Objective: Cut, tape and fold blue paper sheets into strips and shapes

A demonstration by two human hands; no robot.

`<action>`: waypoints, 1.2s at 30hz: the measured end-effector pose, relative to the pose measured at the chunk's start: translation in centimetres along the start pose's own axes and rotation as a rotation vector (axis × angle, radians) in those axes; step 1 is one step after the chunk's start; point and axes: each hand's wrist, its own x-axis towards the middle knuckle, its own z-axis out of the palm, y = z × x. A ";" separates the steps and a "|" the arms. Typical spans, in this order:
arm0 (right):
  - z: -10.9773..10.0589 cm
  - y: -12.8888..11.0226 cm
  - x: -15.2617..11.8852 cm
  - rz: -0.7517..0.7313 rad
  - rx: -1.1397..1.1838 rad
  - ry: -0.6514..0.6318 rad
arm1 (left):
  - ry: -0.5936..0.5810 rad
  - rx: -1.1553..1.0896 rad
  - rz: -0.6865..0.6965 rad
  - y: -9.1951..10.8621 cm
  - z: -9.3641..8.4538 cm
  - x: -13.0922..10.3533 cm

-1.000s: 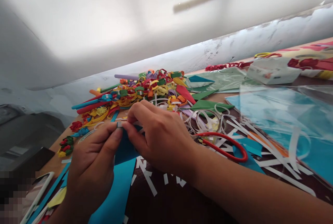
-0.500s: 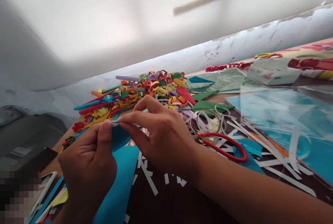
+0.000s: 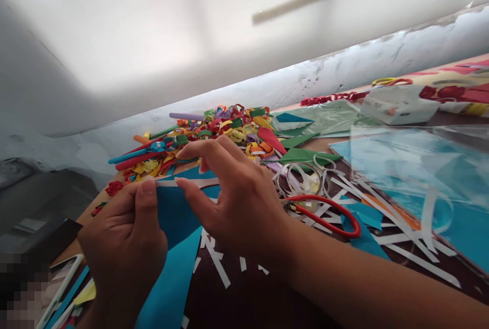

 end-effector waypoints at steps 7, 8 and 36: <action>0.3 0.5 0.1 0.075 0.086 -0.040 | -0.033 -0.045 -0.061 -0.1 0.0 0.0; 0.3 0.6 0.1 0.072 0.087 -0.032 | -0.036 -0.046 -0.066 -0.1 0.0 0.0; 0.2 1.5 0.5 0.014 0.135 -0.054 | -0.140 -0.438 -0.168 -0.5 -0.1 0.3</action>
